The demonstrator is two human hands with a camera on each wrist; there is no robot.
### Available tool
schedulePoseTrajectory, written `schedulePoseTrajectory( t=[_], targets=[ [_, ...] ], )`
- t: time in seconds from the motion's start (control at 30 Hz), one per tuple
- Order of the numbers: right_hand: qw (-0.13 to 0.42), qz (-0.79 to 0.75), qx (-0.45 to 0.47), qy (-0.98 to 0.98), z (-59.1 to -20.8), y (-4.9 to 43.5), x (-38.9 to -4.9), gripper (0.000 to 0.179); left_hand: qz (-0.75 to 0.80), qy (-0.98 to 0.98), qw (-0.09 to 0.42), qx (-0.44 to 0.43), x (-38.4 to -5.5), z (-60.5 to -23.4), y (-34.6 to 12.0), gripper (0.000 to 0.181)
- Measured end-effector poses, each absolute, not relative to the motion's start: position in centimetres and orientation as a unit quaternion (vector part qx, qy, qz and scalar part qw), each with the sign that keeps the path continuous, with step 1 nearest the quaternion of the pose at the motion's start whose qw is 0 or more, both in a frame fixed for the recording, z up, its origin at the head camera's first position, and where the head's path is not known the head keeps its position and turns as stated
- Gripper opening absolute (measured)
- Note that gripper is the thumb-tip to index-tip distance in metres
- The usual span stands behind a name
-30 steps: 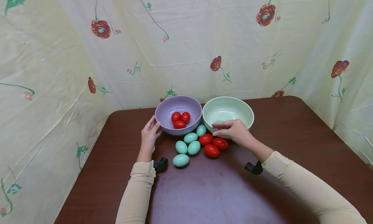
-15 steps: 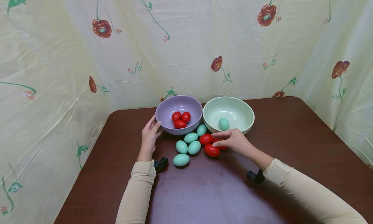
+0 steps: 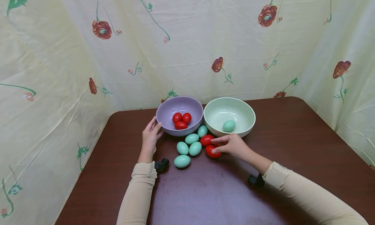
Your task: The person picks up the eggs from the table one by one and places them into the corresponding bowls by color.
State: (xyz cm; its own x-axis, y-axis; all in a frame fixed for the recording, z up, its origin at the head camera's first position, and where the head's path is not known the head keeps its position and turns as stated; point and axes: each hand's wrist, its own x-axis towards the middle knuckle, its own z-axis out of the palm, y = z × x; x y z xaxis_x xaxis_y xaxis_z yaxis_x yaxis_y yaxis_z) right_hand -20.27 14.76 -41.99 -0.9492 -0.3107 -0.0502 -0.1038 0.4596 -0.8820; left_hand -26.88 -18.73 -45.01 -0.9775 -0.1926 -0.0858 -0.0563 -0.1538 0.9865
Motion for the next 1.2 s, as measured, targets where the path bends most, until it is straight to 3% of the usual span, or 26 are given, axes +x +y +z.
schedulePoseTrajectory(
  t=[0.8, 1.2],
  targets=[
    [0.086, -0.385, -0.171, 0.903, -42.8, 13.5, -20.0, 0.042, -0.756, -0.646, 0.047, 0.096, -26.7, -45.0, -18.8, 0.057],
    [0.096, -0.415, -0.153, 0.892, -42.4, 12.7, -20.0, 0.039, -0.752, -0.651, 0.043, 0.091, -26.7, -45.0, -18.8, 0.057]
  ],
)
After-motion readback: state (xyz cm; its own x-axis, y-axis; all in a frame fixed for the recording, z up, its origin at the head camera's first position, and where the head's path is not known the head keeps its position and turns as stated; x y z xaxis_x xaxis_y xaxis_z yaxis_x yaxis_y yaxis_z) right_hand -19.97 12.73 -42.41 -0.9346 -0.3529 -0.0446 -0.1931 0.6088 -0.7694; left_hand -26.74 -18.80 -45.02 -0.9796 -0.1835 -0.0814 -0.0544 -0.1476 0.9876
